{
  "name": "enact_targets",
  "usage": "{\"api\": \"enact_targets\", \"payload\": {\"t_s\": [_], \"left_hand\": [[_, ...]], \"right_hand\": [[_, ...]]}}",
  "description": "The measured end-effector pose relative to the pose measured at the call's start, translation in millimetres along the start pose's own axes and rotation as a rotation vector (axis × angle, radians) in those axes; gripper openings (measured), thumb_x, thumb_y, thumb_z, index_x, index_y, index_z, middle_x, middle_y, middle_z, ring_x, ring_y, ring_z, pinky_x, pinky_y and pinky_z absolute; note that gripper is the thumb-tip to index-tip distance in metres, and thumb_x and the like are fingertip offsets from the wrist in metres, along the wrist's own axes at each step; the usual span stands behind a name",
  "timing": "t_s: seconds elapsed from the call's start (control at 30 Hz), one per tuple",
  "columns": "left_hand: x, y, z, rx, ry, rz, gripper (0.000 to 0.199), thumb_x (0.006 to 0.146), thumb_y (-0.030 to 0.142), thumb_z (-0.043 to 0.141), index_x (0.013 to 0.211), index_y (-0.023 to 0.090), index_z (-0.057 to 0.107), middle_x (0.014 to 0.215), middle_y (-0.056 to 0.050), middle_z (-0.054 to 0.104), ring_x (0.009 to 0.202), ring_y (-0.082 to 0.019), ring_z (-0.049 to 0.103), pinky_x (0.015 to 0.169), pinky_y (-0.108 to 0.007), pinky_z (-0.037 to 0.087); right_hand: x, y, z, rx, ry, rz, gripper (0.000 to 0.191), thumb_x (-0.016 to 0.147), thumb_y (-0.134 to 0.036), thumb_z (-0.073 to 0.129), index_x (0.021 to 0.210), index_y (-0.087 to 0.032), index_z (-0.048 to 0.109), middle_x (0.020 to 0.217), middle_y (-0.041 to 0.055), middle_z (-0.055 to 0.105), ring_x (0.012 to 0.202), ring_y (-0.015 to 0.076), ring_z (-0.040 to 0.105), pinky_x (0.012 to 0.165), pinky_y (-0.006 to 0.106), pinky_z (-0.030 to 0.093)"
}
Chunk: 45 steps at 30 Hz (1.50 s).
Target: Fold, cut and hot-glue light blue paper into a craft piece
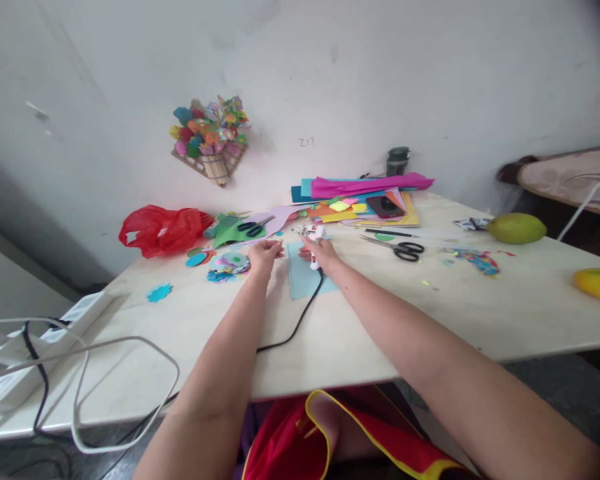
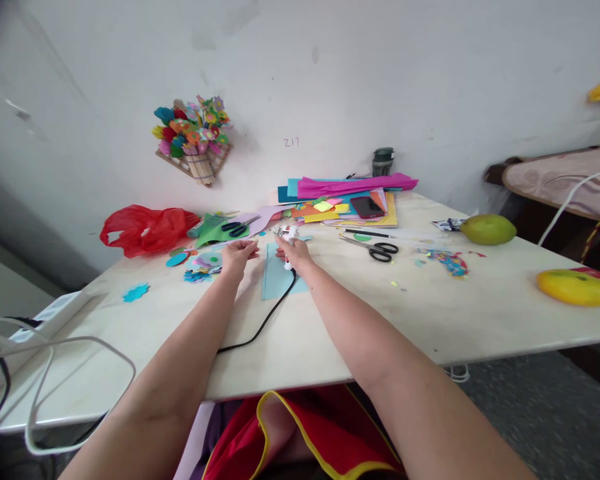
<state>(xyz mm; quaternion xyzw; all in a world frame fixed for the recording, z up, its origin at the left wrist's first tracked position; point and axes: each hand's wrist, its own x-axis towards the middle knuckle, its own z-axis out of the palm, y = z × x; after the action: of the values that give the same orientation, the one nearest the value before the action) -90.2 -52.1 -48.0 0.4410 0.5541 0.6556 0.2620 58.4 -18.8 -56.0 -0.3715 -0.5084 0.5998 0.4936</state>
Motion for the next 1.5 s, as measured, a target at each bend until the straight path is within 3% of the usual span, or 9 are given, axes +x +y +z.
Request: {"api": "enact_targets", "payload": {"t_s": [0.13, 0.3, 0.5, 0.77, 1.17, 1.37, 1.5], "left_hand": [[-9.9, 12.4, 5.0, -0.143, -0.092, -0.099, 0.024, 0.059, 0.025, 0.072, 0.07, 0.01, 0.057, 0.058, -0.002, 0.061, 0.054, -0.013, 0.062, 0.067, -0.031, 0.054], [-11.3, 11.1, 0.8, -0.249, -0.152, -0.211, 0.023, 0.06, 0.014, 0.071, 0.076, 0.009, 0.055, 0.065, -0.005, 0.064, 0.063, -0.015, 0.065, 0.074, -0.033, 0.053], [-7.7, 5.5, -2.6, -0.358, -0.182, -0.218, 0.029, 0.057, 0.013, 0.075, 0.078, 0.009, 0.055, 0.07, -0.006, 0.065, 0.068, -0.015, 0.065, 0.077, -0.032, 0.051], [-9.9, 16.7, -2.5, -0.267, -0.156, -0.213, 0.029, 0.056, 0.017, 0.075, 0.075, 0.011, 0.055, 0.058, 0.0, 0.06, 0.049, -0.009, 0.057, 0.061, -0.028, 0.053], [-9.4, 16.9, -5.4, -0.233, -0.212, -0.2, 0.032, 0.056, 0.032, 0.073, 0.073, 0.016, 0.051, 0.04, 0.011, 0.041, 0.034, -0.001, 0.033, 0.054, -0.024, 0.049], [-6.1, 11.7, -6.8, -0.277, -0.191, -0.221, 0.029, 0.058, 0.034, 0.072, 0.065, 0.015, 0.052, 0.04, 0.01, 0.04, 0.036, -0.001, 0.035, 0.06, -0.025, 0.05], [-6.0, 11.7, -6.6, -0.302, -0.26, -0.268, 0.022, 0.06, 0.027, 0.071, 0.063, 0.012, 0.056, 0.044, 0.006, 0.046, 0.04, -0.003, 0.042, 0.064, -0.026, 0.05]], "right_hand": [[-1.6, -1.5, -1.1, 0.025, -0.018, -0.018, 0.028, 0.075, -0.04, 0.061, 0.081, -0.013, 0.057, 0.067, 0.0041, 0.064, 0.056, 0.012, 0.063, 0.05, 0.02, 0.049], [-1.1, -2.4, -3.4, 0.053, -0.005, -0.026, 0.028, 0.076, -0.039, 0.06, 0.081, -0.012, 0.057, 0.069, 0.0055, 0.064, 0.057, 0.0125, 0.063, 0.048, 0.019, 0.048], [0.9, -0.9, -5.8, 0.092, -0.006, -0.038, 0.028, 0.074, -0.041, 0.062, 0.081, -0.014, 0.057, 0.068, 0.0041, 0.065, 0.055, 0.0128, 0.063, 0.048, 0.021, 0.049], [0.5, -1.8, -6.7, 0.097, -0.011, -0.045, 0.029, 0.074, -0.041, 0.062, 0.081, -0.014, 0.057, 0.068, 0.0039, 0.065, 0.054, 0.012, 0.062, 0.046, 0.02, 0.048], [-1.2, -7.3, -7.5, 0.074, -0.007, -0.051, 0.034, 0.074, -0.045, 0.061, 0.086, -0.014, 0.053, 0.068, 0.0041, 0.065, 0.047, 0.0126, 0.061, 0.039, 0.02, 0.045], [-3.8, -8.4, -5.1, 0.073, -0.045, -0.028, 0.04, 0.072, -0.051, 0.06, 0.089, -0.016, 0.052, 0.068, 0.0042, 0.065, 0.045, 0.0142, 0.061, 0.038, 0.022, 0.047], [-4.7, -9.8, -4.4, 0.075, -0.042, -0.026, 0.04, 0.073, -0.052, 0.059, 0.089, -0.016, 0.052, 0.068, 0.0046, 0.065, 0.044, 0.0137, 0.061, 0.038, 0.022, 0.046]]}}
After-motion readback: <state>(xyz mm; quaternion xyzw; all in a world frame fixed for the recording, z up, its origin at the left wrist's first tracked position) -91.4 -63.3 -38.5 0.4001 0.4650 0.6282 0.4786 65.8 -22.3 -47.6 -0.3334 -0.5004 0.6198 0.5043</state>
